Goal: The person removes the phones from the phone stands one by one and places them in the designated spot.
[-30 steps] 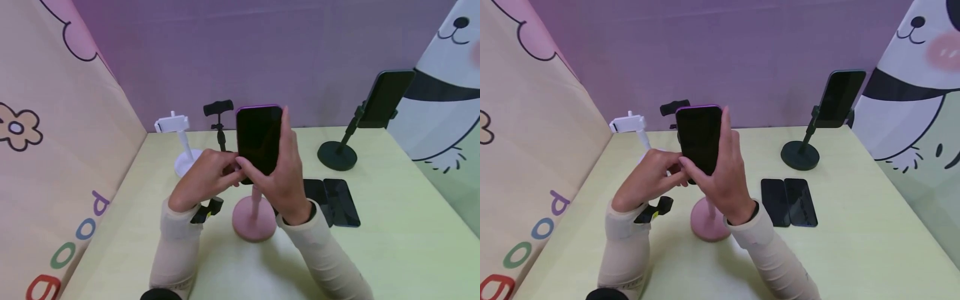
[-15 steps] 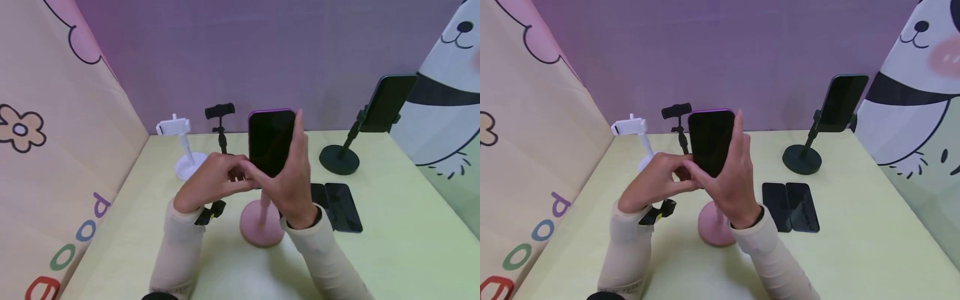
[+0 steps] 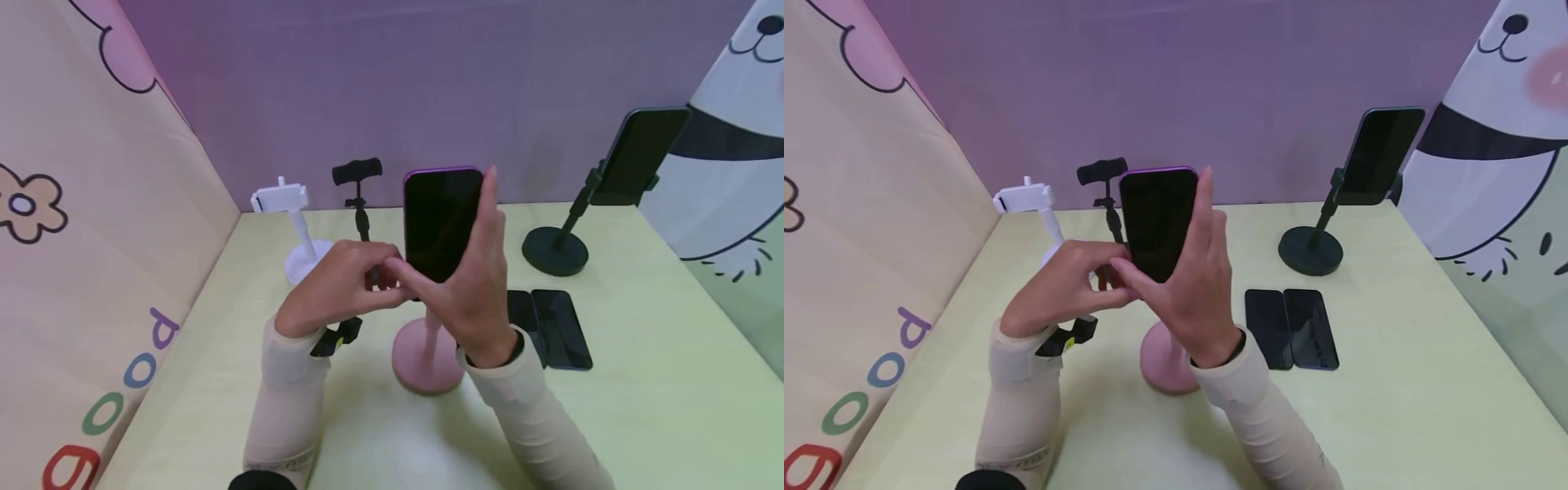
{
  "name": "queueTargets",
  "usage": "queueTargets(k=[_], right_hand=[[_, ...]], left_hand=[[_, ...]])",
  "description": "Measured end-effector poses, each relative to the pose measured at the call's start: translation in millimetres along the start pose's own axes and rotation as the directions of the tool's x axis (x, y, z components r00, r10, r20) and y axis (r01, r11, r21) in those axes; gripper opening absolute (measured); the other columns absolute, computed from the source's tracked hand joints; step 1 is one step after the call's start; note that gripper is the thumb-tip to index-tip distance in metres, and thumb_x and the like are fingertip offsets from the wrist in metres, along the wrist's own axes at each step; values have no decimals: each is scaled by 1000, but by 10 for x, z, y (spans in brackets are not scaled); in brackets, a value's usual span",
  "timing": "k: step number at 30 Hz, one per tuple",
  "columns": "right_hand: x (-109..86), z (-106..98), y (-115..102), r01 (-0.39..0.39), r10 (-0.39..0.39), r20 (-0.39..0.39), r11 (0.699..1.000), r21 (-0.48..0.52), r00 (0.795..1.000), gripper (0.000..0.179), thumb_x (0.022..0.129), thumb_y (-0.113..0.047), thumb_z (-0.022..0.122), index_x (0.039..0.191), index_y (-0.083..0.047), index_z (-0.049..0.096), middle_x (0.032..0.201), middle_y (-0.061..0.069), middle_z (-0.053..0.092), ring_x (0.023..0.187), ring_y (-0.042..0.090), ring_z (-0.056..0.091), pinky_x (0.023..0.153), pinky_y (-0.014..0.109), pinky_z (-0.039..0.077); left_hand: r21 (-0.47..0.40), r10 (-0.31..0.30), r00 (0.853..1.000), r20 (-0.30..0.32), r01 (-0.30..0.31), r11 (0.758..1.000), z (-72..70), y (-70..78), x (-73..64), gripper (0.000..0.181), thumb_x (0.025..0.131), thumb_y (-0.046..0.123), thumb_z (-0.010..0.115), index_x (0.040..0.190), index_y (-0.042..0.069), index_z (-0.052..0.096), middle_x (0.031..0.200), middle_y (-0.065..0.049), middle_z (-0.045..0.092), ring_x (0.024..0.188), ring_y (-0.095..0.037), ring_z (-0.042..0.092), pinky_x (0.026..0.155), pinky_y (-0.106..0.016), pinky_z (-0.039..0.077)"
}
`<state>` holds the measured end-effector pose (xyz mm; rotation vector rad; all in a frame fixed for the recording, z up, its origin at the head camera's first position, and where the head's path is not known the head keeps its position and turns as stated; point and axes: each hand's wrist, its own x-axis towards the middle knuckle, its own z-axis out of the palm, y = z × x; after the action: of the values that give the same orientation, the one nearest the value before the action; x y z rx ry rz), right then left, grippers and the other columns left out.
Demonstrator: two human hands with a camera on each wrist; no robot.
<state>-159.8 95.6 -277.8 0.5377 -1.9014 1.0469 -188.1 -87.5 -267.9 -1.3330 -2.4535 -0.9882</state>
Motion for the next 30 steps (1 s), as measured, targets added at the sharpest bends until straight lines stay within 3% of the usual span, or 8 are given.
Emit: queueTargets(k=[10,20,30], right_hand=[[-19,35,26,9,-8,-25,1000,11,1000,109,72,-28,82,150,3,13,143,16,39,122,28,44,99,44,45],[-10,84,37,27,-24,-78,999,41,997,103,73,-26,78,148,5,15,141,15,41,120,27,45,94,43,48],[3,83,55,38,-33,-86,998,58,996,103,72,-26,78,148,6,16,141,14,42,121,26,44,94,42,48]], left_hand=[[7,29,999,-16,-28,1000,30,-59,29,5,82,18,65,79,17,61,67,12,55,59,-5,51,56,-22,47],[-4,83,995,-48,-83,997,61,-116,67,3,76,16,60,76,17,57,63,5,52,58,-5,46,52,-23,42],[-26,117,992,-52,-118,993,58,-149,92,8,74,12,57,71,17,51,59,6,45,54,-4,41,48,-24,37]])
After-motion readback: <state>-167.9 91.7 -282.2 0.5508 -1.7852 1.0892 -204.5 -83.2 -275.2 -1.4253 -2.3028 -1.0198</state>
